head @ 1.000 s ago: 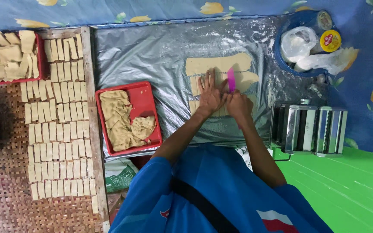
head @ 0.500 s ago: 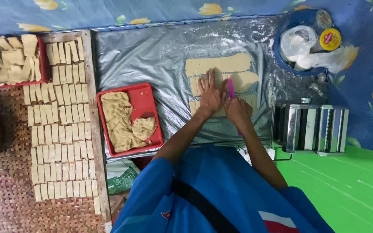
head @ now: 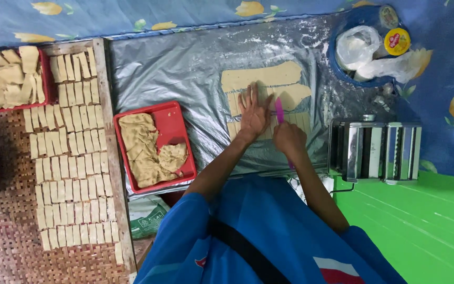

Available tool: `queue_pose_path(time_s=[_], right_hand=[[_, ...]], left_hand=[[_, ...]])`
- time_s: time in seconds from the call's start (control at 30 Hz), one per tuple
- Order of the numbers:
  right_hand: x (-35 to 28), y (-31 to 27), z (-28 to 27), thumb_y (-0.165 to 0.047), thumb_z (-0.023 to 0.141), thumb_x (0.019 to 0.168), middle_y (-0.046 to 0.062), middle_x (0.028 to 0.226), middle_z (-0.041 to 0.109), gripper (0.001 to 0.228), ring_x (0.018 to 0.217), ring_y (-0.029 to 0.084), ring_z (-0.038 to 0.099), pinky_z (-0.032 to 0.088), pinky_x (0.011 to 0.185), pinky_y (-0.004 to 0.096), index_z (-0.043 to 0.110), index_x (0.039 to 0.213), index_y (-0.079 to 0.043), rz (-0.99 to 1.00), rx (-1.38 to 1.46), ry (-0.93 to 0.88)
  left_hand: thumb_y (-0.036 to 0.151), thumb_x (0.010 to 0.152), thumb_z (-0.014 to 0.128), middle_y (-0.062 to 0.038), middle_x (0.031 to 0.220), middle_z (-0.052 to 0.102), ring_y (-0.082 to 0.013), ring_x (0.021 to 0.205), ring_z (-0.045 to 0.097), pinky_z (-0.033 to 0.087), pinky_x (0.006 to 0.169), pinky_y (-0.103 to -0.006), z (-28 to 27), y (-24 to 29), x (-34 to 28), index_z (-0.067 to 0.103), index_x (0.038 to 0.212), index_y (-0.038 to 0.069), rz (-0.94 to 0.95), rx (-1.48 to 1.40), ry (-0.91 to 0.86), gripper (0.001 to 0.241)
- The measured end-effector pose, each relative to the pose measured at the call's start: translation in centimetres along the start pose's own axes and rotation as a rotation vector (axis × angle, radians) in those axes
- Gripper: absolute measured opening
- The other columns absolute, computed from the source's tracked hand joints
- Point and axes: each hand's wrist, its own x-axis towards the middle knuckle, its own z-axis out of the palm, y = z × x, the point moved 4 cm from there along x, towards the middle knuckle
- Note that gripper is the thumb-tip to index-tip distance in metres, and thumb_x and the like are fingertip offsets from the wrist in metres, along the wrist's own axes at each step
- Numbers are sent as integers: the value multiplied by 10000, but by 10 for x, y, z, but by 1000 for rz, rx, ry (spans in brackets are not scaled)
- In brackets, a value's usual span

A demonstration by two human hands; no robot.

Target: The recorder is cutting thin strips of dough using a plastic scraper and arranging them on a tray.

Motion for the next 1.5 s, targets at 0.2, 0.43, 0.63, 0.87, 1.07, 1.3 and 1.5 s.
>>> queue_pose_path(time_s=[0.2,0.43,0.63,0.87,1.07,1.3,1.5], right_hand=[[42,-3,9,-360,424,978,273,911,759,490,979,481,744,565,849,633,761,939,-7,24,-49,77],[18,10,9,-408,392,969,290,909,750,553,937,499,741,564,801,614,743,909,15,-39,-39,60],[-9,15,6,-280,400,1004,302,851,746,519,836,431,729,558,727,562,748,851,72,-19,67,35],[-20,13,-8,-339,353,1046,310,840,735,561,839,485,736,563,675,581,727,942,65,-55,15,-16],[12,29,-5,-333,376,1084,340,868,712,502,848,527,711,545,672,612,661,971,64,-75,85,103],[46,41,10,-364,400,1051,330,955,725,462,959,561,708,545,813,670,652,1038,24,-44,10,144],[55,48,16,-382,405,1051,305,890,715,451,901,560,713,541,748,647,652,1002,-8,-74,22,206]], left_hand=[[360,1006,514,-215,1690,97,-420,1582,24,84,1216,-699,3,1,-4,490,1496,405,14,-2,32,492],[371,988,521,-204,1689,108,-409,1580,34,101,1213,-699,-1,-7,-8,521,1465,415,17,9,72,479],[328,1005,506,-224,1686,131,-424,1582,49,93,1199,-705,-3,-7,-10,522,1455,420,31,-25,98,459],[364,995,523,-224,1675,160,-409,1579,59,105,1208,-695,-8,1,-10,529,1473,393,36,-11,59,479],[396,997,543,-238,1674,147,-421,1579,60,82,1197,-711,-5,6,-3,419,1543,413,86,17,73,560],[479,982,508,-245,1687,100,-432,1578,21,43,1187,-726,0,9,6,338,1575,424,71,111,25,620],[481,964,537,-245,1690,92,-427,1577,29,53,1192,-723,-13,13,4,407,1557,410,59,65,22,611]])
